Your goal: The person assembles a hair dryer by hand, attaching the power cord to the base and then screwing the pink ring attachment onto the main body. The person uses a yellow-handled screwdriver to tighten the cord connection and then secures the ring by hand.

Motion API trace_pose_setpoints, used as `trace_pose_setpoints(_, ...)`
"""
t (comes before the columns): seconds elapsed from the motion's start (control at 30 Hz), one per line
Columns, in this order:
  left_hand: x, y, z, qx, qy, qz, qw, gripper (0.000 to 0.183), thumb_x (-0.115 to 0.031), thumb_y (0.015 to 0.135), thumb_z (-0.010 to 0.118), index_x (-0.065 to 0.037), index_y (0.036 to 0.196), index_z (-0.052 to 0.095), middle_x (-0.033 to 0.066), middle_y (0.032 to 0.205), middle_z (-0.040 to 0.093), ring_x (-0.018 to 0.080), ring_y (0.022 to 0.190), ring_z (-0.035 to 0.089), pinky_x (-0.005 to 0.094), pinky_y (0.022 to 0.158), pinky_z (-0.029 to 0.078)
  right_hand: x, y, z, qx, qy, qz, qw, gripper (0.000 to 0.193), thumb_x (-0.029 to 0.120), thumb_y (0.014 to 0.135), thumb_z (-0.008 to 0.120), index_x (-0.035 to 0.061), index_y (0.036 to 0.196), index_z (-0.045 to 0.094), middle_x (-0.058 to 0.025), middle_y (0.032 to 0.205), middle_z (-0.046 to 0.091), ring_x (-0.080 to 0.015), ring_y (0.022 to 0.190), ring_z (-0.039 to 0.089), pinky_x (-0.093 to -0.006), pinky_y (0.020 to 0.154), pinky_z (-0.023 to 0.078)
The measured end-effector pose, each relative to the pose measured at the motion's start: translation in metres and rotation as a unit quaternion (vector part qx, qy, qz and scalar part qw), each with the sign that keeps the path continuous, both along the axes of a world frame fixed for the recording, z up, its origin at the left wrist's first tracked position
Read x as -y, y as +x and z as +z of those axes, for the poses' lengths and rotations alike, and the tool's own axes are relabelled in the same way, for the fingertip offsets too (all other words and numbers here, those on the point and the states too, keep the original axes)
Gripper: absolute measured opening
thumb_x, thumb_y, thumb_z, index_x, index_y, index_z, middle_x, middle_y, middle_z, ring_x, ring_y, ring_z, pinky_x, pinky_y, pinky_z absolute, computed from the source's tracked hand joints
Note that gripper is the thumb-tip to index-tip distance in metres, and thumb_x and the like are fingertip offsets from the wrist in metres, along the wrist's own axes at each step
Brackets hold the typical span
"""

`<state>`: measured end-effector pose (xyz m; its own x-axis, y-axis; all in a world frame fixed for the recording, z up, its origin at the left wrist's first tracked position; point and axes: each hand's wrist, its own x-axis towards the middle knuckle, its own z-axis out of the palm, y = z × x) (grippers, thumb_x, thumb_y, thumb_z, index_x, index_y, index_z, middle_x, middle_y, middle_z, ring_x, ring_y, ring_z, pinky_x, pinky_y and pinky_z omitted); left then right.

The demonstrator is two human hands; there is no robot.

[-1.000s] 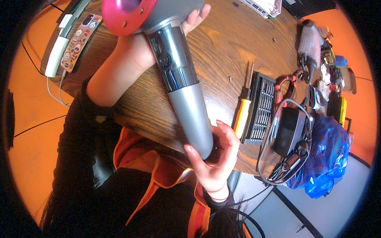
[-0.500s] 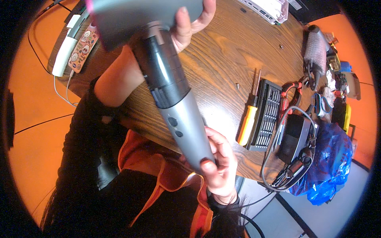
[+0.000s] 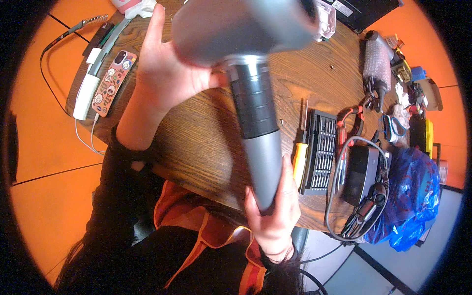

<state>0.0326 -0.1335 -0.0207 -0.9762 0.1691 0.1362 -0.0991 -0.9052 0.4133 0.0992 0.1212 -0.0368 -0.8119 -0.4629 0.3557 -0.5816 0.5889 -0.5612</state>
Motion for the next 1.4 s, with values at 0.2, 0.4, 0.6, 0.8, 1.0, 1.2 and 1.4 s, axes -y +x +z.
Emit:
trace_pose_setpoints(0.2,-0.005,-0.003,-0.014,-0.11,-0.033,0.08,0.99,0.047,-0.032,0.089,0.048,-0.004,0.124,0.037,0.0102,0.118,0.047,0.0217,0.108,0.048,0.0419,0.094,0.041,0.008,0.008,-0.004,-0.094,0.056,0.001,0.994,0.072,-0.005,0.06,0.071,-0.0032,0.127,0.044,-0.0197,0.097,0.055,-0.0326,0.079,0.056,-0.0374,0.069,0.047)
trace_pose_setpoints(0.4,0.003,-0.008,-0.024,-0.16,0.133,-0.041,0.977,0.046,-0.024,0.086,0.058,-0.004,0.123,0.039,0.0105,0.114,0.05,0.0222,0.103,0.051,0.0436,0.092,0.043,0.005,0.006,-0.002,-0.003,-0.017,0.065,0.998,0.073,-0.003,0.059,0.07,-0.0039,0.127,0.043,-0.0193,0.098,0.052,-0.0299,0.083,0.053,-0.0368,0.075,0.045)
trace_pose_setpoints(0.6,0.006,0.0,-0.018,-0.22,0.129,-0.038,0.966,0.067,-0.04,0.078,0.066,-0.006,0.128,0.038,0.0216,0.122,0.04,0.0324,0.105,0.048,0.0468,0.089,0.042,-0.009,0.002,-0.008,0.401,-0.31,0.09,0.857,0.076,0.007,0.071,0.065,-0.0073,0.135,0.027,-0.0154,0.106,0.053,-0.0232,0.095,0.053,-0.0346,0.085,0.042)
trace_pose_setpoints(0.8,-0.001,-0.008,-0.027,-0.222,0.152,-0.036,0.962,0.058,-0.035,0.079,0.066,-0.006,0.123,0.042,0.0177,0.116,0.045,0.028,0.1,0.05,0.0414,0.085,0.044,-0.031,-0.009,-0.01,0.542,-0.267,0.145,0.783,0.059,0.025,0.085,0.058,-0.0075,0.13,0.037,-0.0164,0.105,0.056,-0.0192,0.089,0.058,-0.0307,0.082,0.046)
trace_pose_setpoints(1.0,0.003,-0.017,-0.023,-0.129,0.048,0.053,0.989,0.034,-0.03,0.083,0.062,-0.006,0.103,0.051,0.0111,0.09,0.055,0.0207,0.082,0.054,0.0337,0.074,0.047,-0.024,-0.005,-0.014,0.491,-0.331,0.095,0.8,0.056,0.022,0.081,0.064,-0.0067,0.125,0.043,-0.0162,0.099,0.06,-0.0179,0.082,0.06,-0.0275,0.07,0.048)
trace_pose_setpoints(1.2,0.0,-0.001,-0.018,-0.054,0.096,0.092,0.99,0.039,-0.036,0.087,0.054,-0.004,0.109,0.05,0.0142,0.097,0.055,0.0263,0.086,0.056,0.0348,0.076,0.049,-0.014,0.002,-0.012,0.251,-0.243,0.02,0.937,0.061,0.001,0.068,0.072,-0.0064,0.123,0.047,-0.0172,0.108,0.06,-0.0239,0.099,0.057,-0.034,0.087,0.045)
trace_pose_setpoints(1.4,0.016,-0.015,-0.032,-0.168,0.211,-0.146,0.952,0.065,-0.034,0.081,0.064,0.005,0.123,0.033,0.025,0.112,0.044,0.0347,0.104,0.051,0.0432,0.09,0.046,-0.006,0.007,-0.008,0.05,-0.099,0.026,0.993,0.062,0.0,0.059,0.076,-0.0088,0.116,0.052,-0.0188,0.102,0.062,-0.0272,0.09,0.061,-0.0324,0.084,0.046)
